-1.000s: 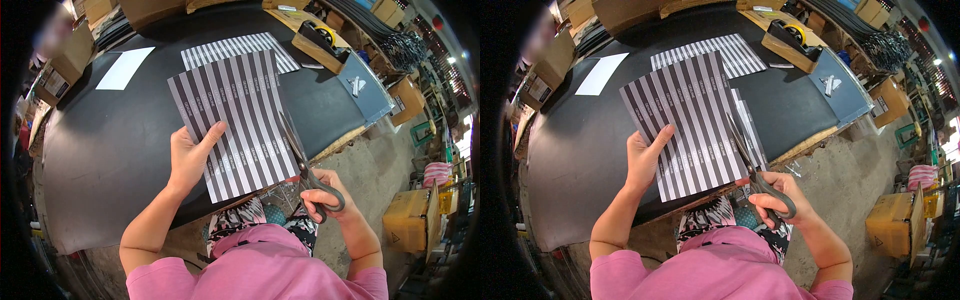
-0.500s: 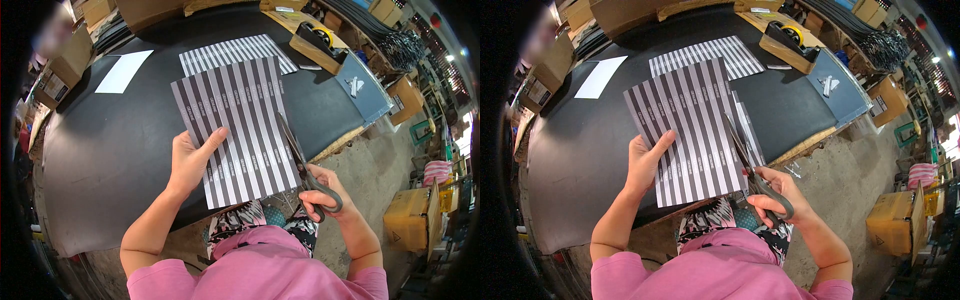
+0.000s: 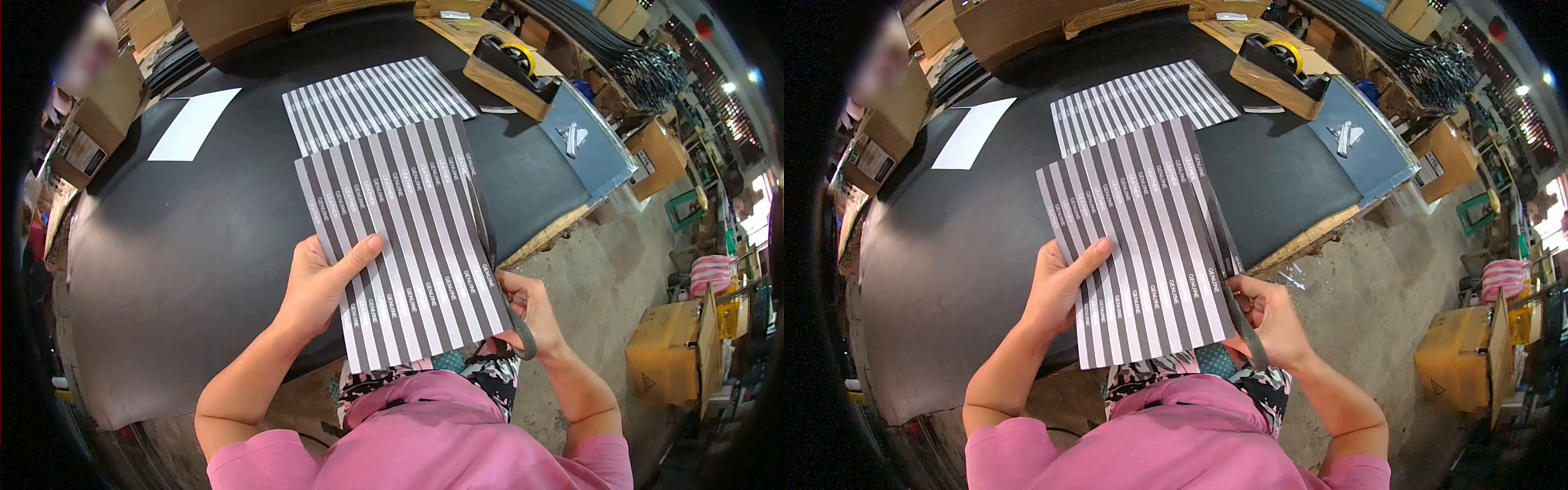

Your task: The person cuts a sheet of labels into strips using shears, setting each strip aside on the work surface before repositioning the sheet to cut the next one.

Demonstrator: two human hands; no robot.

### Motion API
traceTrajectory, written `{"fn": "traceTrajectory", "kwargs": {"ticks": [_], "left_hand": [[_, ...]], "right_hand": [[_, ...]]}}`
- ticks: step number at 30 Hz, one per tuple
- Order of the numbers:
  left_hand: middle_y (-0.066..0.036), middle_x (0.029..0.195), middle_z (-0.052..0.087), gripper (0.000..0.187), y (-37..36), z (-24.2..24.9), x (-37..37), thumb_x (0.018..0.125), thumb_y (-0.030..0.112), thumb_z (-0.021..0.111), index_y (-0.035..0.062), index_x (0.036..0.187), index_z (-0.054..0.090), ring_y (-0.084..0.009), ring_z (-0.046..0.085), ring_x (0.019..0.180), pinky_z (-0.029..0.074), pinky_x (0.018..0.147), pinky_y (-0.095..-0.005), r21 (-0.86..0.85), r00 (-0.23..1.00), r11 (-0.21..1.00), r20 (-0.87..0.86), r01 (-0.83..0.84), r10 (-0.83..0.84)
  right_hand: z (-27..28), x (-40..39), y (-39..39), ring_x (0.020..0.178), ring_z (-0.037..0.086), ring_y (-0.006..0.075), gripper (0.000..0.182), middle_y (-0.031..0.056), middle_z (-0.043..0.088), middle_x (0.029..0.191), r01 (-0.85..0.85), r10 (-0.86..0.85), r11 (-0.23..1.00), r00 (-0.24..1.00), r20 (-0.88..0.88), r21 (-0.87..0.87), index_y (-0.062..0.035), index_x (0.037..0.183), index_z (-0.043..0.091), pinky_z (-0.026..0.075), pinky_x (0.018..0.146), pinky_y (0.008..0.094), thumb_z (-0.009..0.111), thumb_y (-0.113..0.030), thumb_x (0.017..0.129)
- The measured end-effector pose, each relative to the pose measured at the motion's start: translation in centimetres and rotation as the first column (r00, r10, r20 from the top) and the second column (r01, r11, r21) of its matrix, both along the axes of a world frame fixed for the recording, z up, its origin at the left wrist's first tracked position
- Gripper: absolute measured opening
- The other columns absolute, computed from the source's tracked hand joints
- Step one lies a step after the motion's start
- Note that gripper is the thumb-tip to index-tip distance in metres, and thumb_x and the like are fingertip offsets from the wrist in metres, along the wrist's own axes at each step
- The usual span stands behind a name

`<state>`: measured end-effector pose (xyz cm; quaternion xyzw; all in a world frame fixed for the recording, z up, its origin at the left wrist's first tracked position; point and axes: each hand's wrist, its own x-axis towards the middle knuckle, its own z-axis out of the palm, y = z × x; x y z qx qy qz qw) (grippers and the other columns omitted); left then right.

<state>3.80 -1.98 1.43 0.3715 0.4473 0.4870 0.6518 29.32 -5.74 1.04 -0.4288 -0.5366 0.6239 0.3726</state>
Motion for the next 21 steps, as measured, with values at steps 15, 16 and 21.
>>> {"fn": "traceTrajectory", "kwargs": {"ticks": [15,16,21], "left_hand": [[-0.010,0.094,0.065,0.031,-0.33,-0.11,0.00,0.083,0.018,0.068,-0.0036,0.103,0.059,-0.0120,0.063,0.081,0.052,0.073,-0.0263,0.072,0.997,0.996,-0.060,0.046,-0.042],[-0.010,0.093,0.065,0.031,-0.32,-0.12,-0.02,0.083,0.018,0.068,-0.0036,0.103,0.059,-0.0119,0.063,0.081,0.052,0.073,-0.0263,0.070,0.997,0.996,-0.057,0.050,-0.046],[-0.011,0.093,0.065,0.031,-0.28,-0.12,-0.03,0.083,0.018,0.067,-0.0033,0.104,0.058,-0.0123,0.063,0.081,0.052,0.073,-0.0263,0.065,0.998,0.996,-0.028,0.059,-0.057]], "right_hand": [[0.14,0.00,0.18,0.051,0.055,0.0093,0.045,0.0104,0.060,0.073,0.049,-0.048,0.998,0.998,-0.030,0.031,0.0125,0.104,0.049,0.041,0.042,0.0226,0.073,-0.002,0.068],[0.06,0.07,0.22,0.051,0.055,0.0093,0.044,0.0106,0.060,0.072,0.046,-0.045,0.998,0.999,-0.011,0.054,0.0125,0.104,0.050,0.041,0.042,0.0226,0.072,-0.001,0.068],[0.43,-0.12,0.19,0.052,0.054,0.0092,0.042,0.0108,0.059,0.072,0.049,-0.050,0.992,0.999,0.002,0.113,0.0124,0.102,0.050,0.041,0.043,0.0223,0.071,-0.001,0.068]]}}
